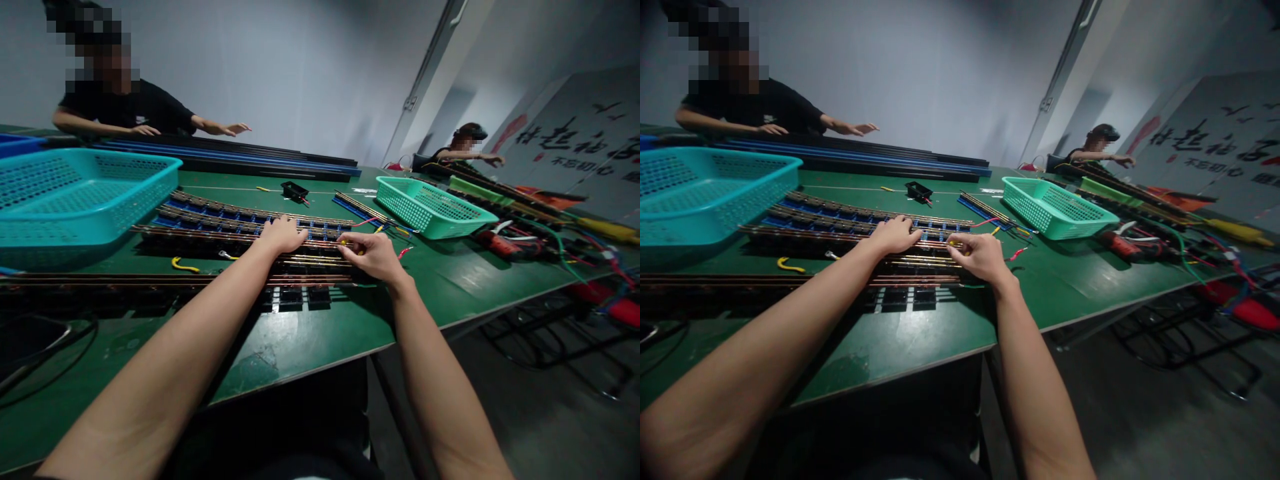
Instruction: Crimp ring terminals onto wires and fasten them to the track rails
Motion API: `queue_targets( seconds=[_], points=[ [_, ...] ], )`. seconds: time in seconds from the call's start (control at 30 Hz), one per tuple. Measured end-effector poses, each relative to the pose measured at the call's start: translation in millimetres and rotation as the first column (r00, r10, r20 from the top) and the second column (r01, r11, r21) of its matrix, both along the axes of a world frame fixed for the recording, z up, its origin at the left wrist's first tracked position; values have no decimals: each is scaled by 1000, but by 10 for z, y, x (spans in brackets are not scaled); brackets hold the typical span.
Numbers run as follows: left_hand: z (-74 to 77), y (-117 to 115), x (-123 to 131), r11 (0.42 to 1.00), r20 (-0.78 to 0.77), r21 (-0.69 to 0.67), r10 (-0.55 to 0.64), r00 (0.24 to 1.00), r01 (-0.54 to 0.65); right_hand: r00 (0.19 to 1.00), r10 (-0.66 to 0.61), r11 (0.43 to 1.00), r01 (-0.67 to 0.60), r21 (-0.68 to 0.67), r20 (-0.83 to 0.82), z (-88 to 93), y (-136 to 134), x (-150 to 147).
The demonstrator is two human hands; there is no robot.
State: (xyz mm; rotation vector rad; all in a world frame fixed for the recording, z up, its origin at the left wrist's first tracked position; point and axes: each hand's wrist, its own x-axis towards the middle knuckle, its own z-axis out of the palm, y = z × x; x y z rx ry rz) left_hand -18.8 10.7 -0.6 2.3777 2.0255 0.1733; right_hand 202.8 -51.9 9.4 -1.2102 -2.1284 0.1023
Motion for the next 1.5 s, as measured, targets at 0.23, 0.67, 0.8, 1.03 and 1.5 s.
queue_targets(
  seconds=[0.23, 0.67, 0.8, 1.03, 1.5],
  points=[
    [18, -20, -11, 1000, 4, -9, -20, 1000, 20, 844, -165, 948, 279, 154, -510, 20, 64, 36],
    [-18, 9, -16, 1000, 6, 13, -15, 1000, 15, 580, -15, 836, 454, 309, -814, 125, -200, 28],
    [-31, 18, -17, 1000, 4, 14, -13, 1000, 13, 534, 37, 843, 438, 314, -845, 73, -454, -88],
    [-22, 17, -17, 1000, 9, 14, -23, 1000, 23, 580, -1, 881, 386, 273, -815, -80, -541, -178],
    [-25, 23, -21, 1000, 2, 18, -20, 1000, 20, 784, -34, 971, 173, 166, -620, -265, -470, -55]
  ],
)
